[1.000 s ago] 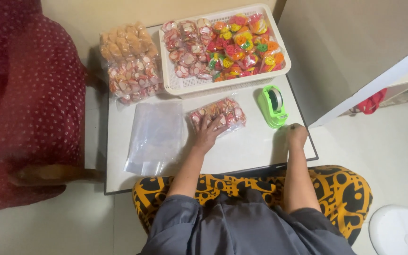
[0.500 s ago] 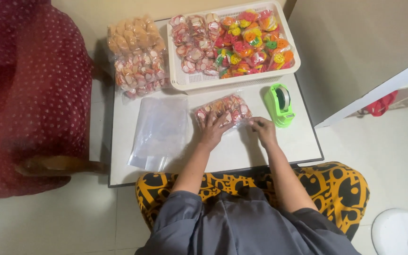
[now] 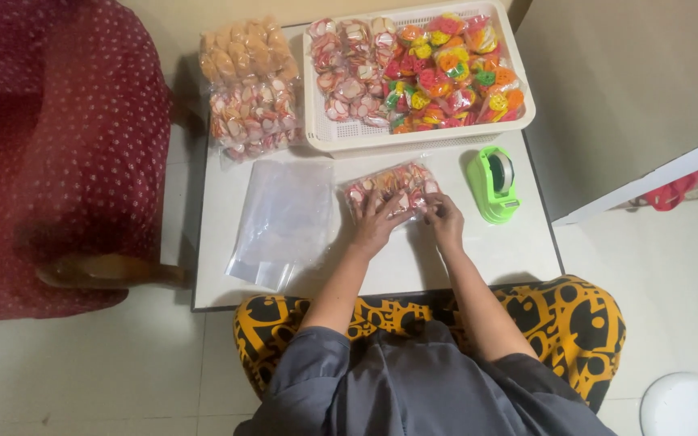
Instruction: A person is packing small individually wrapped food items from a tray into plastic bags.
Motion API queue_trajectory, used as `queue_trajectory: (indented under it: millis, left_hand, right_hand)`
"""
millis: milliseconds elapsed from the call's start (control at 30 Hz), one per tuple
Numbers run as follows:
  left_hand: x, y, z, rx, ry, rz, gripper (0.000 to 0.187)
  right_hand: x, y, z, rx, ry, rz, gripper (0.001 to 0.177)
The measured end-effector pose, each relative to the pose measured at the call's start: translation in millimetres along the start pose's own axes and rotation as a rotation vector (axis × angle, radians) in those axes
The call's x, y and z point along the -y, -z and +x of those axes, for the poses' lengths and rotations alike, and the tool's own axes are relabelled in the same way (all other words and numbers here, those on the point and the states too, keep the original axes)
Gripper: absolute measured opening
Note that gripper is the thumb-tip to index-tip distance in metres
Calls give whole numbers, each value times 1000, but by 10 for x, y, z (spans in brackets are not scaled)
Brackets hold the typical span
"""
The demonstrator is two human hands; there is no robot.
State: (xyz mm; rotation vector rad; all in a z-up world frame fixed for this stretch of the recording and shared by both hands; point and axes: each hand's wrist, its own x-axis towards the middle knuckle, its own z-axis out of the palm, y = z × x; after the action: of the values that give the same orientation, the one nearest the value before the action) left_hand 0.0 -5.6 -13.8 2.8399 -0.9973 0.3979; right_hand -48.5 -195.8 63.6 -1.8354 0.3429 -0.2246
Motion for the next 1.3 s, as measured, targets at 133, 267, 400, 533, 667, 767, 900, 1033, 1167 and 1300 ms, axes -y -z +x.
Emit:
queue_trajectory:
  millis: [133,267,400,533,667,767,900,1033,1167,1300]
  left_hand:
    - [-3,-25,2,-11,16,-10,62]
    - [5,-27,-3,-38,5,-34,63]
    - [-1,4,5,-46,-3,-36,66]
    - [-11,-17,-8,-55,0,-21,63]
    - [-5,-29,-14,-66,1,-16,64]
    - [-10,3,-9,-40,6,-20,62]
    - [-16,33,2,-7,21,-57,64]
    - [0,-44,-10,-3,23,-64,62]
    - [11,-53,-11,-11,16,-73,64]
    - [25,-122,-8,-10,22,-57,63]
  right_hand:
    - [-183,-61,92,-16,-2,30,23]
    - [-206,-98,125,-13,-21,-42,14]
    - [-217,-85,104,8,-60,-114,14]
    - [-248,-89,134,5,-80,-157,17]
    - [-338,-79,171,21,-104,-269,20]
    - [-197,-26,131,61,-146,-262,22]
    - [-74,31,101,101,-205,-187,28]
    - [-4,37,42,100,-206,-166,30]
    - [-144,36,59,103,-138,-244,32]
    - [-155,27,27,85,-88,-320,37]
